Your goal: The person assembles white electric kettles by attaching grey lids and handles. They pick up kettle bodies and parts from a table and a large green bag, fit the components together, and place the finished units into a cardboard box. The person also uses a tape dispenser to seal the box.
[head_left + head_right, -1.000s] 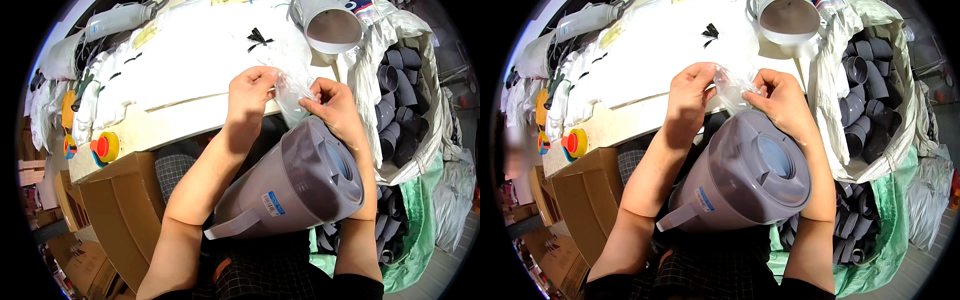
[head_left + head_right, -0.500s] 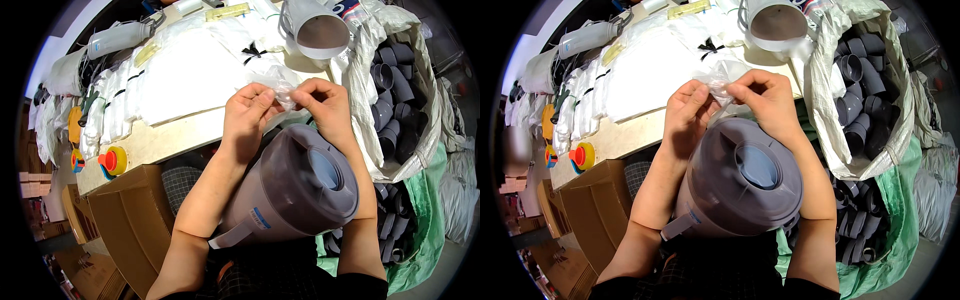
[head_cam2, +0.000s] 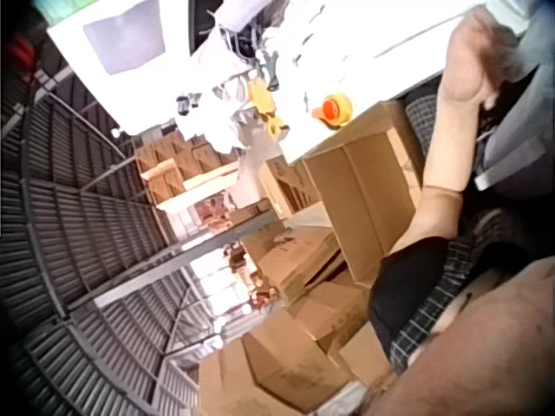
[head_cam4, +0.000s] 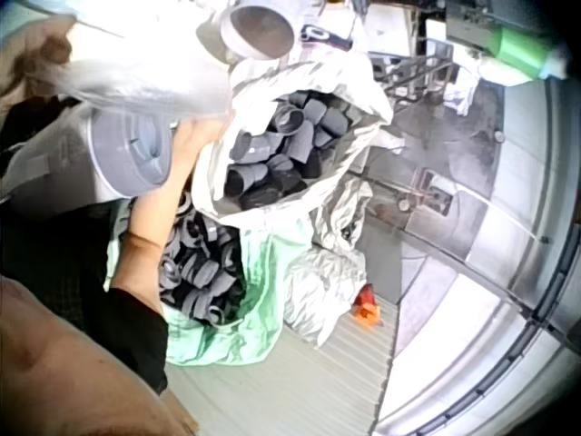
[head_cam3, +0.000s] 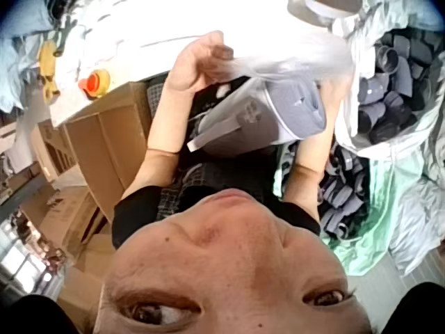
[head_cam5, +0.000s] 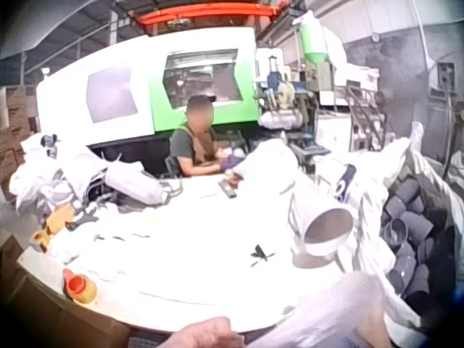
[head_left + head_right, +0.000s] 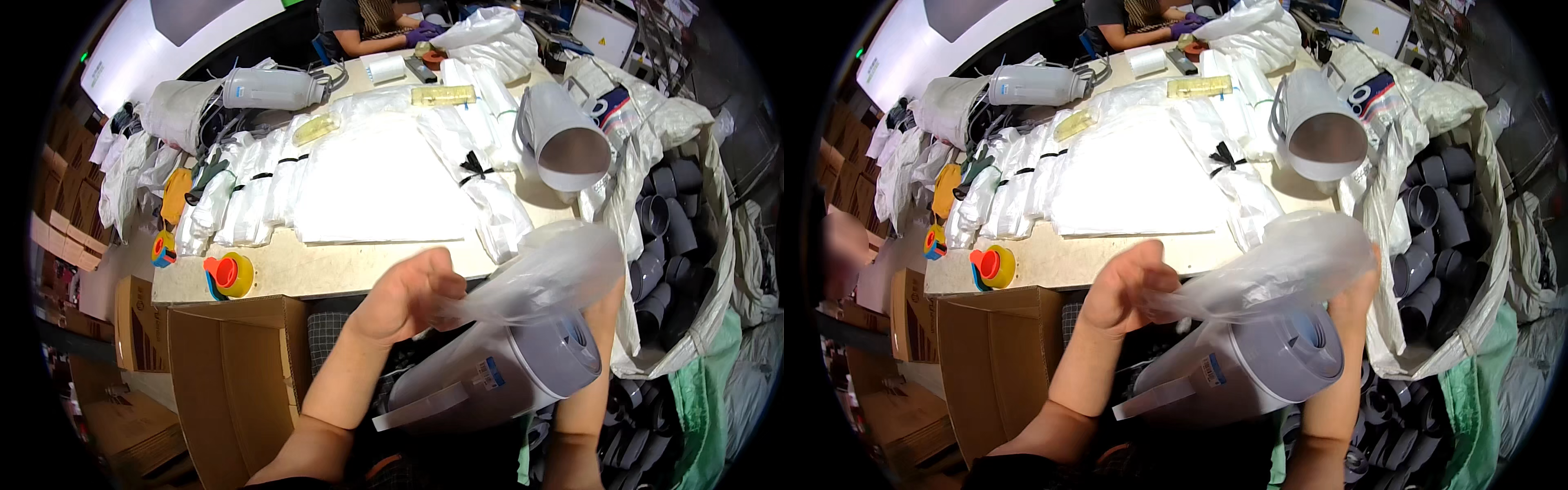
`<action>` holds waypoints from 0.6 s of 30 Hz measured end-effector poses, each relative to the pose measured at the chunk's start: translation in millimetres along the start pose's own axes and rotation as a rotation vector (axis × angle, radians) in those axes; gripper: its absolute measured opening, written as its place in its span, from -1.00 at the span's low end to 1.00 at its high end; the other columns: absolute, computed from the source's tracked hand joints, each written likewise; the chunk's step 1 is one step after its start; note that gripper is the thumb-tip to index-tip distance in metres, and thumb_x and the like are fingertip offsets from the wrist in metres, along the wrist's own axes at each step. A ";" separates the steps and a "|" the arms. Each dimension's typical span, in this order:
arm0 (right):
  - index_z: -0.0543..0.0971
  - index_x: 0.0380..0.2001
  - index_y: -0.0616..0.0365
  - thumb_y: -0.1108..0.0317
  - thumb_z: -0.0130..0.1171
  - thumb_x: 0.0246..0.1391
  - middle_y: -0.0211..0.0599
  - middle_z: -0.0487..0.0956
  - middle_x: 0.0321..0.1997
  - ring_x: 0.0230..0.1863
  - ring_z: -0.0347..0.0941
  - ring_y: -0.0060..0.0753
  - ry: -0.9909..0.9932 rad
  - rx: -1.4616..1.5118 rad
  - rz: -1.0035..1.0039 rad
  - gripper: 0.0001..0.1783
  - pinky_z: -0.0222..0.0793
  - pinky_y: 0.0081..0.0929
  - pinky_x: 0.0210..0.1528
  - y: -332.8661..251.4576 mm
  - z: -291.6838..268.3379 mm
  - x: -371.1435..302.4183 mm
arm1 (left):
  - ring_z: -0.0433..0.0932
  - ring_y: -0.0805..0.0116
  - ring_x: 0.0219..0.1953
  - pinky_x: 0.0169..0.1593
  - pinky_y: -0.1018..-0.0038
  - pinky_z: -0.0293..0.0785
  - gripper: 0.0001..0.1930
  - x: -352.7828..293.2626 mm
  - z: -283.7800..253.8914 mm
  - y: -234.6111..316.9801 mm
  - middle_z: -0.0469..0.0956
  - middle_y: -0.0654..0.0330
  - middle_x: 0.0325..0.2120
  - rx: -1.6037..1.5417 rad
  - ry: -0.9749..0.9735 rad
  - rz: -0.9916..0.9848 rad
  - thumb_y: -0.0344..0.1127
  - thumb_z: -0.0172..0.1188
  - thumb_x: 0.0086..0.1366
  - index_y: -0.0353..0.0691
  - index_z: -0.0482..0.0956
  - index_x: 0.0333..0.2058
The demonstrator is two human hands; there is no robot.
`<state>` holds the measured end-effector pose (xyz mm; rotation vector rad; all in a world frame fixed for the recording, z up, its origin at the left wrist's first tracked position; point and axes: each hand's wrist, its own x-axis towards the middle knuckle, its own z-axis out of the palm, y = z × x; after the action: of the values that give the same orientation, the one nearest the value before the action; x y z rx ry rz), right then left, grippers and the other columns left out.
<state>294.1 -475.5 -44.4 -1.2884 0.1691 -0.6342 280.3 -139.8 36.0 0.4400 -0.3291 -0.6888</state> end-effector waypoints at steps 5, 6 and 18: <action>0.46 -0.15 0.15 0.17 0.04 0.39 -0.24 0.58 -0.11 -0.13 0.51 -0.36 0.119 0.015 0.164 -0.75 0.50 -0.55 -0.09 7.5 -25.8 -34.6 | 0.36 0.52 -0.43 -0.31 0.56 0.33 -0.92 33.9 -48.7 -6.4 0.44 0.31 -0.48 0.948 0.729 0.138 -0.56 0.22 0.20 -0.27 0.54 -0.33; 0.43 -0.10 0.17 0.18 0.05 0.38 -0.21 0.55 -0.07 -0.08 0.49 -0.34 0.152 0.015 0.207 -0.73 0.47 -0.52 -0.05 13.6 -33.2 -55.8 | 0.38 0.49 -0.45 -0.34 0.54 0.35 -0.97 25.8 -41.3 -12.1 0.45 0.29 -0.49 0.847 0.525 0.232 -0.52 0.21 0.23 -0.27 0.54 -0.35; 0.12 0.41 0.31 0.27 0.23 0.24 0.02 0.21 0.46 0.42 0.21 -0.14 -0.761 -0.264 0.488 -0.21 0.14 -0.20 0.43 7.3 19.0 -290.3 | 0.60 0.24 -0.18 -0.11 0.34 0.57 -0.76 -330.0 -18.5 -78.7 0.57 0.18 -0.27 2.035 -0.129 -0.132 -0.31 0.18 0.21 -0.18 0.61 -0.15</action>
<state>67.4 -305.7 -111.2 -1.5853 -0.0681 0.3209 6.2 32.7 -66.8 2.3526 -1.0899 -0.2703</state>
